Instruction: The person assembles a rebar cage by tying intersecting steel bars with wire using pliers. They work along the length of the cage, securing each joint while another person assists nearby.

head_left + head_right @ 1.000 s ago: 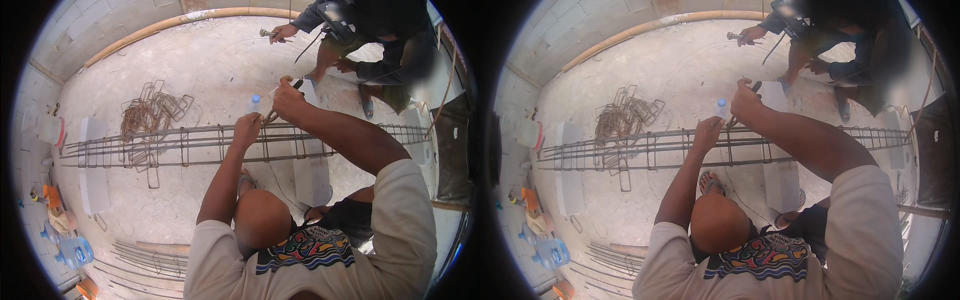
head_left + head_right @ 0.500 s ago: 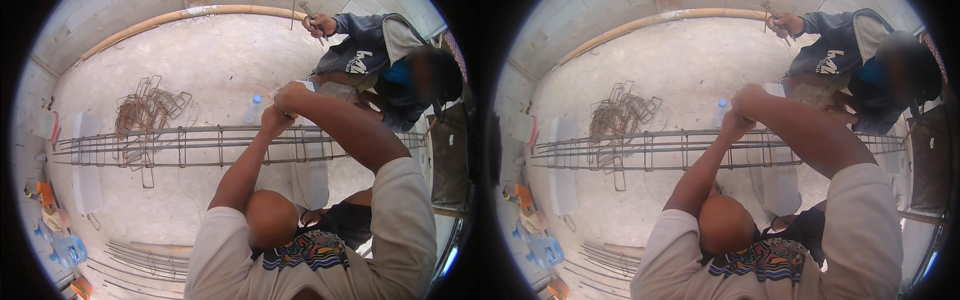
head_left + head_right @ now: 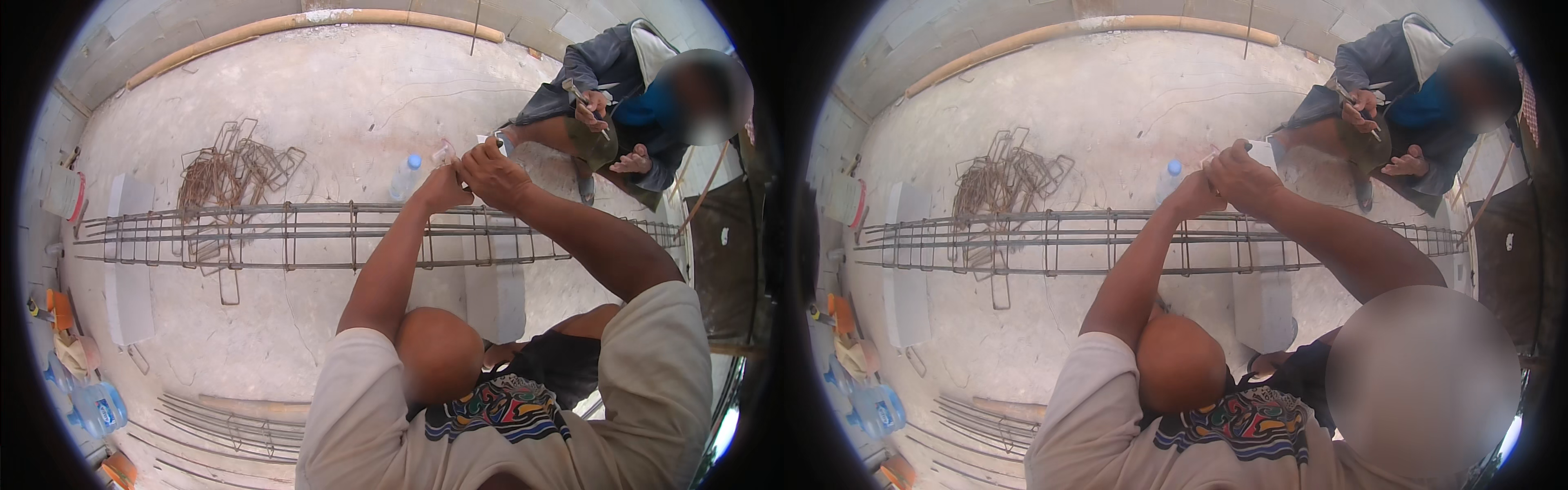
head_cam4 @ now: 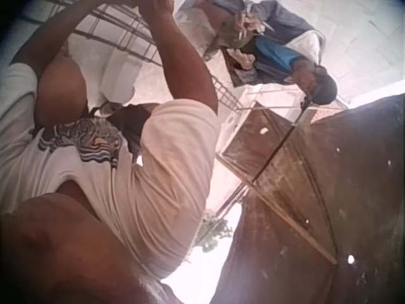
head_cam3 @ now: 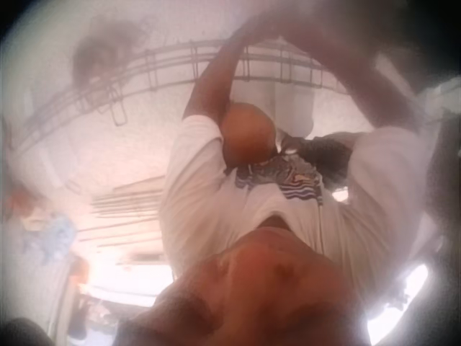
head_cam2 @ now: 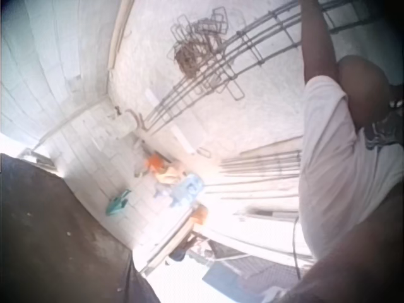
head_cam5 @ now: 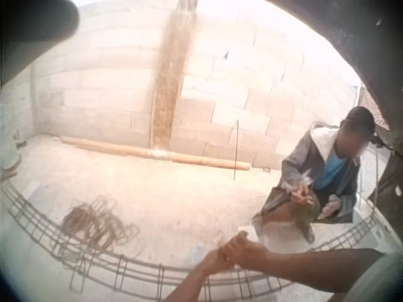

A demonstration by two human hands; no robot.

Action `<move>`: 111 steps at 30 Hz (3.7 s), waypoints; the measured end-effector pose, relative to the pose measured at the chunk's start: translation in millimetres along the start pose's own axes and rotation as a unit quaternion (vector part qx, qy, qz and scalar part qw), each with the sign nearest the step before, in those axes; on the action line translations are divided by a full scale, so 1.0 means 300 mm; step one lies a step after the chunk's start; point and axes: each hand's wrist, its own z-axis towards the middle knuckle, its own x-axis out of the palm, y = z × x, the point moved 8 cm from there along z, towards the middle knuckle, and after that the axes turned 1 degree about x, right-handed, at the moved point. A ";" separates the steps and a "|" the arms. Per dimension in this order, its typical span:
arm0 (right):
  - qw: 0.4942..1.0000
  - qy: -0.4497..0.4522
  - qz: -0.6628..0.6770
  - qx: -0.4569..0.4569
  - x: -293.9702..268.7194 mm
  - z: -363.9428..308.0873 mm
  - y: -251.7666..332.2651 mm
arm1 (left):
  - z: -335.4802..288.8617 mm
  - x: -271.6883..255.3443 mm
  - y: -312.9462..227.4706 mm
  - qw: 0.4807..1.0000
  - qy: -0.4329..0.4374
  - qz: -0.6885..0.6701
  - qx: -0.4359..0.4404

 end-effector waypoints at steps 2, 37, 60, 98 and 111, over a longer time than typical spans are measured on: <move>0.997 0.052 0.057 -0.010 0.042 0.014 -0.003 | 0.001 0.010 0.007 1.000 0.013 0.016 -0.002; 0.862 0.433 0.263 0.024 0.044 0.109 -0.117 | -0.046 0.019 -0.061 0.978 -0.205 -0.011 -0.035; 0.912 0.362 0.190 0.018 -0.142 0.173 -0.097 | -0.135 -0.032 -0.080 0.968 -0.239 -0.080 0.014; 0.975 -0.055 0.217 -0.013 -0.197 0.057 -0.139 | -0.002 -0.129 0.213 0.996 -0.015 -0.079 0.040; 0.914 0.226 0.338 0.009 -0.112 0.133 -0.239 | -0.071 -0.114 -0.127 0.984 -0.161 -0.078 -0.012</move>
